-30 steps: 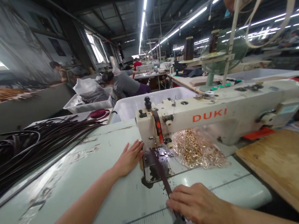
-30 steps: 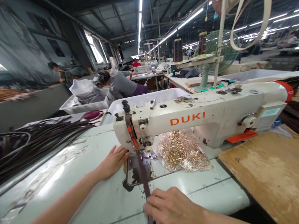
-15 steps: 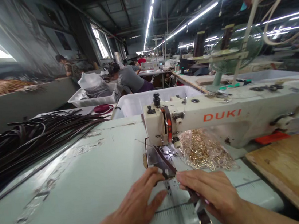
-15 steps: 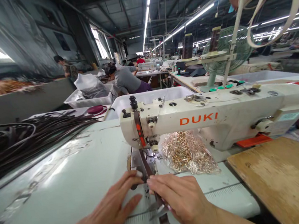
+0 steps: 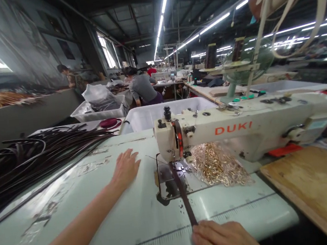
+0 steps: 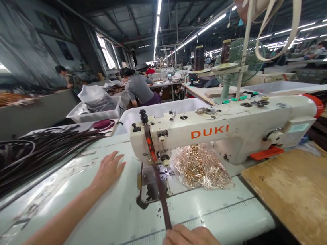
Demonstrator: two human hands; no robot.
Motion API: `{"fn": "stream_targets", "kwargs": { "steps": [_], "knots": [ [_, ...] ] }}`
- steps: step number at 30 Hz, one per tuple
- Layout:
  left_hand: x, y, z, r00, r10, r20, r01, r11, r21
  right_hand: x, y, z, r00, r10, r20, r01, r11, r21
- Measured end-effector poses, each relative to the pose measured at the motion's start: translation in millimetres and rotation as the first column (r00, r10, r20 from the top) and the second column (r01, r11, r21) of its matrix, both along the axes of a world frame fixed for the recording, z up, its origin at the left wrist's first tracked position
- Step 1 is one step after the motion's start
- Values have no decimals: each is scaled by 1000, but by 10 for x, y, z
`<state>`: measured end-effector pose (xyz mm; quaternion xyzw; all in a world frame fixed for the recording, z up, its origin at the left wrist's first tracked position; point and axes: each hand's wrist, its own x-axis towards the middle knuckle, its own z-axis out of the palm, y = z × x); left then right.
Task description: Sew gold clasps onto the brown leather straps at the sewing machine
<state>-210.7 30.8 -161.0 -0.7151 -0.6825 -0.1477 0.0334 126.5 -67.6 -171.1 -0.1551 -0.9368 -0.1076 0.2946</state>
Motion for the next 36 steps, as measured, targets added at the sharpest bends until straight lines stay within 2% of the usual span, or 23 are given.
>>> {"fn": "stream_targets", "kwargs": {
  "steps": [2, 4, 6, 9, 12, 16, 18, 19, 21, 23, 25, 27, 29, 33, 36],
  "knots": [
    [260, -223, 22, 998, -65, 17, 64, 996, 55, -19, 11, -15, 999, 4, 34, -3, 1000, -16],
    [524, -444, -3, 972, -220, 83, 214, 974, 74, -28, 20, 7, 998, 13, 67, -12, 1000, -18],
    [704, -564, -63, 939, -313, 141, 302, 949, 93, -24, 23, 45, 998, 16, 66, -15, 1000, -12],
    [801, -523, -135, 917, -380, 118, 365, 922, 131, -8, 20, 89, 1000, 1, 3, -1, 1000, 3],
    [855, -427, -122, 881, -471, 45, 461, 876, 142, 0, 11, 73, 1000, -8, -14, 8, 1000, 28],
    [1032, -540, -65, 860, -508, 50, 499, 857, 129, 5, 11, 30, 993, 20, 114, -19, 1000, -14],
    [1102, -649, -65, 859, -499, 114, 491, 866, 91, 32, 51, 69, 981, 74, 180, -52, 991, -124],
    [1120, -692, -73, 862, -486, 145, 480, 874, 74, 51, 91, 109, 971, 118, 206, -70, 971, -230],
    [1130, -733, -91, 873, -445, 201, 444, 894, 53, 81, 219, 216, 971, 136, 198, -24, 875, -483],
    [1121, -717, -98, 879, -402, 256, 407, 913, 36, 70, 399, 315, 980, -35, 198, 153, 766, -624],
    [1113, -674, -87, 885, -351, 307, 364, 931, 18, -1, 597, 362, 932, -291, 216, 362, 709, -605],
    [1110, -630, -72, 895, -281, 347, 302, 953, -7, -121, 769, 342, 881, -423, 212, 465, 688, -558],
    [1108, -598, -68, 901, -213, 378, 238, 971, -22, -261, 892, 282, 868, -456, 196, 475, 646, -598],
    [1094, -531, -96, 886, -129, 446, 163, 986, -38, -503, 1011, 182, 845, -468, 259, 493, 495, -715],
    [1093, -467, -106, 866, -104, 488, 157, 985, -69, -611, 1059, 166, 846, -443, 298, 500, 460, -734]
  ]
}}
